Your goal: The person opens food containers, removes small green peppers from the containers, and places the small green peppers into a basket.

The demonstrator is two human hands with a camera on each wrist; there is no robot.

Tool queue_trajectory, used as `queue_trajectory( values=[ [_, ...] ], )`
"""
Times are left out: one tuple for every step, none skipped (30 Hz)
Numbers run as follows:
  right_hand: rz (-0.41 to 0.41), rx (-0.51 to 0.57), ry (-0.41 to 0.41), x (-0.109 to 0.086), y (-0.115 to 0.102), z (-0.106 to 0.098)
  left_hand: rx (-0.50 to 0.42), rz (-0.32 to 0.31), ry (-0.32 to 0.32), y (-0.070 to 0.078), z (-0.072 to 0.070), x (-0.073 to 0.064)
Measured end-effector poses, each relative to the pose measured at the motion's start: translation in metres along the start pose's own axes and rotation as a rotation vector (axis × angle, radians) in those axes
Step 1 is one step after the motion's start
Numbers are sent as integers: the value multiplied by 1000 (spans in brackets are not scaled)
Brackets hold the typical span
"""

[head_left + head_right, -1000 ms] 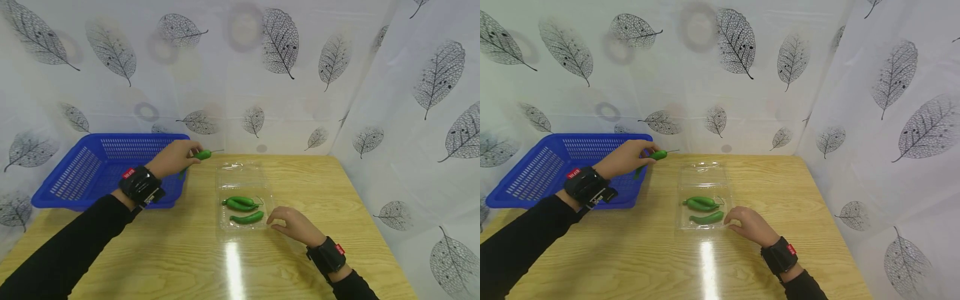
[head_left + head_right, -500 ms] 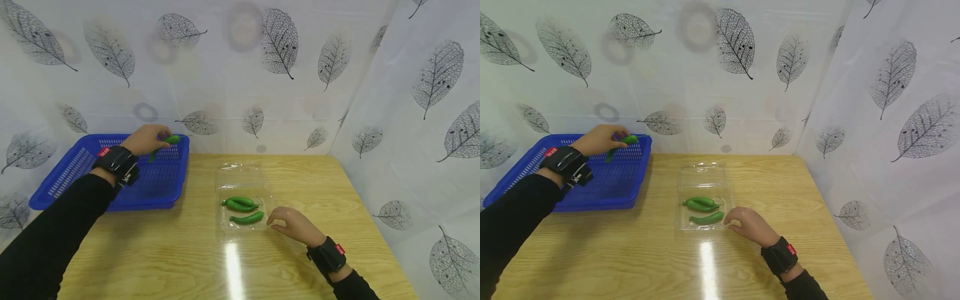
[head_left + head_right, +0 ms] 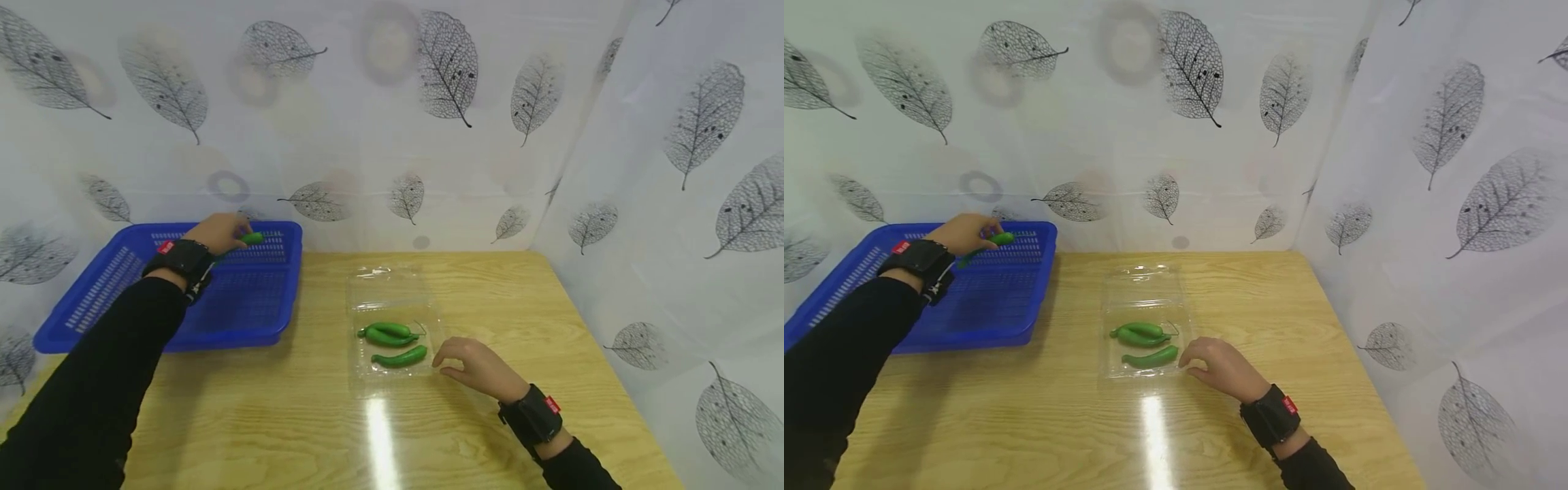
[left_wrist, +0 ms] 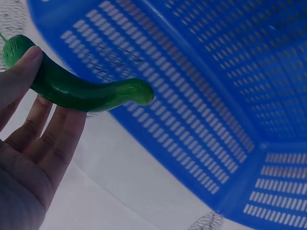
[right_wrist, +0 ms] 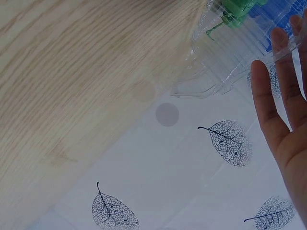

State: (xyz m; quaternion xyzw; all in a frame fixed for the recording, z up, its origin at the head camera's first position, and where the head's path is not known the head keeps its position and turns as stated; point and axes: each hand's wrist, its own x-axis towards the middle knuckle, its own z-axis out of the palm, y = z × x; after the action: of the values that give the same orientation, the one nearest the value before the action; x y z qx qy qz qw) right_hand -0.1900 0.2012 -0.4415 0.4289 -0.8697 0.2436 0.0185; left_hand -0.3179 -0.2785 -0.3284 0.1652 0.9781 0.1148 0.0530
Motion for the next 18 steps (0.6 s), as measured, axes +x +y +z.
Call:
queue_trajectory(
  values=[
    [1, 2, 0, 0, 0, 0, 6, -7, -8, -3, 1, 1],
    [4, 3, -1, 0, 0, 0, 17, -11, -12, -6, 2, 3],
    [7, 2, -1, 0, 0, -1, 20, -18, -15, -9, 3, 5],
    [9, -1, -3, 0, 0, -1, 24, -27, -14, -13, 5, 6],
    [10, -3, -4, 0, 0, -1, 30, -36, -16, -17, 7, 7],
    [12, -6, -5, 1, 0, -1, 22, -47, -19, -21, 9, 8],
    [13, -10, -6, 1, 0, -1, 17, -57, -24, -24, 12, 10],
    [14, -13, -6, 1, 0, -1, 16, -65, -25, -29, 15, 11],
    [15, -16, -7, 1, 0, -1, 17, -72, -28, -33, 19, 12],
    [15, -18, -8, 1, 0, -2, 17, -80, -31, -37, 22, 13],
    [15, -21, -9, 1, 0, -2, 18, -88, -37, -39, 25, 14],
    [16, -24, -11, 1, 0, -2, 13, -99, -40, -42, 28, 14],
    [15, -26, -11, 1, 0, -2, 18, -106, -41, -45, 32, 15],
    [14, -28, -13, 1, 0, -2, 19, -116, -40, -47, 35, 15],
    [14, -30, -14, 2, 0, -2, 14, -127, -40, -49, 38, 16],
    [12, -31, -14, 2, 0, -2, 8, -136, -41, -50, 41, 16],
    [11, -32, -14, 2, 0, -2, 5, -143, -44, -51, 43, 17],
    [12, -33, -13, 2, 0, -2, 6, -146, -46, -51, 46, 17]
  ],
)
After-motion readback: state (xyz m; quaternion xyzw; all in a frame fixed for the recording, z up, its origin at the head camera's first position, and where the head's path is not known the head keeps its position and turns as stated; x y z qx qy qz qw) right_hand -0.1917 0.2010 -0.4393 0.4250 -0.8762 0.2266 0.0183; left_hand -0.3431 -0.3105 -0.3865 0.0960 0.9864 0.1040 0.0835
